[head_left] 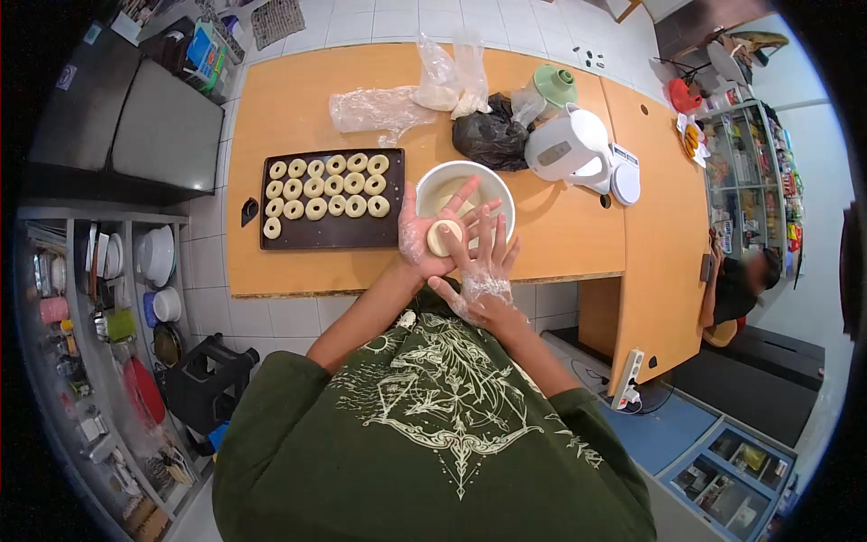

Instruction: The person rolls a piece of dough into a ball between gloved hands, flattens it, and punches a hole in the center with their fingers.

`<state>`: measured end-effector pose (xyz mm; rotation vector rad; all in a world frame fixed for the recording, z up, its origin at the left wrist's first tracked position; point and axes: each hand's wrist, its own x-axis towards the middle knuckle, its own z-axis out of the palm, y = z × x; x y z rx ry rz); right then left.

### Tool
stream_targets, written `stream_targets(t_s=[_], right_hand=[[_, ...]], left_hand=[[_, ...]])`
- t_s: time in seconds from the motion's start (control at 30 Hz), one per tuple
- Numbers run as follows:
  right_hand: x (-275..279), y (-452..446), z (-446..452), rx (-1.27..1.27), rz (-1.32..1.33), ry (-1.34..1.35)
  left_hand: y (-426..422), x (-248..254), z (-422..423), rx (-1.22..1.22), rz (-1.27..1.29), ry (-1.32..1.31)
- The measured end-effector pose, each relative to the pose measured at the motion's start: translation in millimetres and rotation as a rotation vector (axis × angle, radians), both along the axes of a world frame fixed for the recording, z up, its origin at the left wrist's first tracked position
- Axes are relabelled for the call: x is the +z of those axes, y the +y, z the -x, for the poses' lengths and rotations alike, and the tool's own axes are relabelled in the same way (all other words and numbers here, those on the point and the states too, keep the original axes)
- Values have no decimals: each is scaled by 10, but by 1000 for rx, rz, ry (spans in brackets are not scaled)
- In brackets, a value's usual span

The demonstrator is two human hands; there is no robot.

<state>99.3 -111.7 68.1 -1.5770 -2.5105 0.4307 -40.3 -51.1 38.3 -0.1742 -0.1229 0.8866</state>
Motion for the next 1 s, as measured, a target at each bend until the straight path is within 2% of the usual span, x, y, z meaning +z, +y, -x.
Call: stream_targets(t_s=[0.07, 0.2, 0.27, 0.3, 0.37, 0.4, 0.5, 0.6, 0.7, 1.0], right_hand=[[-8, -1, 22, -31, 33, -64], [-7, 0, -5, 2, 40, -16], [50, -18, -18, -16, 67, 180], [55, -8, -9, -2, 67, 176], [52, -20, 22, -69, 138, 14], [39, 1, 11, -71, 136, 13], [0, 11, -24, -9, 157, 21], [-5, -2, -14, -18, 28, 95], [-41, -20, -53, -20, 62, -33], [-18, -7, -60, 57, 53, -118]], left_hand=[[-1, 1, -8, 1, 7, 9], [-22, -2, 1, 9, -15, 55], [-19, 8, -9, -14, 12, 9], [-24, 11, -8, -43, 40, -31], [-56, -73, 6, -34, 15, 30], [-59, -87, 9, -38, -12, 91], [-68, -111, 41, -30, -9, 56], [-76, -84, 4, -15, -25, 81], [-72, -130, 1, -22, 29, -37], [-4, -92, -19, 5, -22, -7]])
